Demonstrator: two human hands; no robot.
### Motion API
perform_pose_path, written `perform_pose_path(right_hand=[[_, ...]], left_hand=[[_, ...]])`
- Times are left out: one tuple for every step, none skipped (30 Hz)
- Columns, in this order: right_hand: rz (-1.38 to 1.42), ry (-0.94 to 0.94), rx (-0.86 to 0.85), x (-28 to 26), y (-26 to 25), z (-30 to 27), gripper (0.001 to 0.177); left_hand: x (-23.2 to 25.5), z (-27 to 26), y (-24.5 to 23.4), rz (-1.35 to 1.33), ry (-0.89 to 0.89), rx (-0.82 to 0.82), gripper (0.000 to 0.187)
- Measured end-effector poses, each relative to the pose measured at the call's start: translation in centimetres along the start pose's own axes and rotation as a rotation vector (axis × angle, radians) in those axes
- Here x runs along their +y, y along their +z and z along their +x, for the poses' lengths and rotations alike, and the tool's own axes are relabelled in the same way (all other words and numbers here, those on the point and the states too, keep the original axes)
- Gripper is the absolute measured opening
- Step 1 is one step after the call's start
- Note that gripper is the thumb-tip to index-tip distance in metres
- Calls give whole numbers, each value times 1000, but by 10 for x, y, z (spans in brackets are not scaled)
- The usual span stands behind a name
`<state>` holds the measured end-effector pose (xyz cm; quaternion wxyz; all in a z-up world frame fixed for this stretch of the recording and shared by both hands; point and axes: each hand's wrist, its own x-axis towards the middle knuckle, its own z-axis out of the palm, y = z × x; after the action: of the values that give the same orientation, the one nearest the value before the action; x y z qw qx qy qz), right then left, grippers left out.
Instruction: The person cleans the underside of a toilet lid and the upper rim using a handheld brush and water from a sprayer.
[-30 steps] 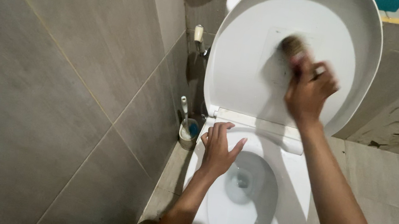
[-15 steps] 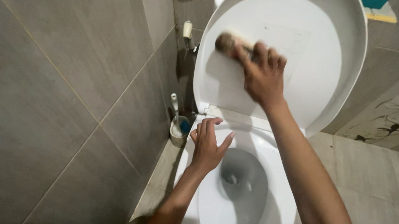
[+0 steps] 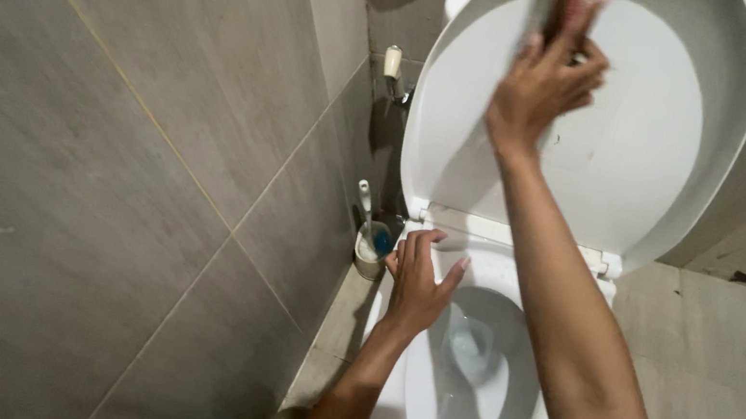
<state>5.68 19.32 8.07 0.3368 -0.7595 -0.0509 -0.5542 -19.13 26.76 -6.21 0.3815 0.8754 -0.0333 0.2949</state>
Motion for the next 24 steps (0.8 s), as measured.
perform_pose_path(right_hand=[[-6,-33,17,-9,8,-1,65],[15,-25,-4,-17,12,-7,67],[36,-16,-24,-26,15,-16,68],[60,-9,-48,-35,18,-25,70],[70,-18,-66,-41,19,-32,71],[80,-26,-85,-45,21,-39,72],[90,-34,-103,-49,22,-46,74],[90,-51,-120,-52,22,-55,74],[90,-68,-136,-55,22,-64,74],[92,-86,-151,-57,21,-71,75],[108,-90,-192,-57,17,-79,75],[125,-95,-231,-56,13,-89,75],[141,-101,-271,-55,9,-97,75],[148,-127,-289,-52,5,-105,75],[156,-154,-306,-49,1,-113,75],[161,-181,-320,-45,-1,-120,75],[157,-184,-357,-41,-3,-128,75],[154,-189,-393,-37,-5,-137,75],[151,-193,-430,-33,-8,-146,75],[155,-211,-440,-28,-11,-155,76],[158,-228,-449,-23,-14,-164,76],[162,-245,-458,-19,-17,-173,77],[176,-249,-446,-16,-18,-180,78],[188,-251,-435,-14,-19,-186,79]], left_hand=[[0,0,-1,-10,4,1,57],[0,1,-2,-11,6,2,57],[1,1,-3,-12,7,3,57],[1,0,-4,-12,4,7,57],[1,0,-5,-16,1,11,58],[0,2,-6,-21,-2,13,58],[-1,4,-6,-25,-6,16,59],[-2,4,-7,-29,9,39,58],[-4,4,-7,-32,23,62,57],[-6,6,-8,-35,39,86,56],[-8,6,-8,-43,16,119,52],[-10,7,-8,-51,-7,153,48],[-13,8,-7,-59,-30,188,45],[-15,8,-6,-108,-48,268,43],[-18,9,-4,-158,-66,348,41],[-22,11,-2,-208,-80,427,40],[-26,11,-2,-239,-134,458,39],[-31,12,-3,-269,-189,489,39],[-34,13,-3,-299,-243,521,39],[-36,13,-2,-355,-252,542,39],[-38,14,-2,-411,-260,564,39],[-39,15,-2,-467,-267,584,39],[-38,16,-3,-485,-294,595,38],[-37,16,-4,-504,-321,605,37]])
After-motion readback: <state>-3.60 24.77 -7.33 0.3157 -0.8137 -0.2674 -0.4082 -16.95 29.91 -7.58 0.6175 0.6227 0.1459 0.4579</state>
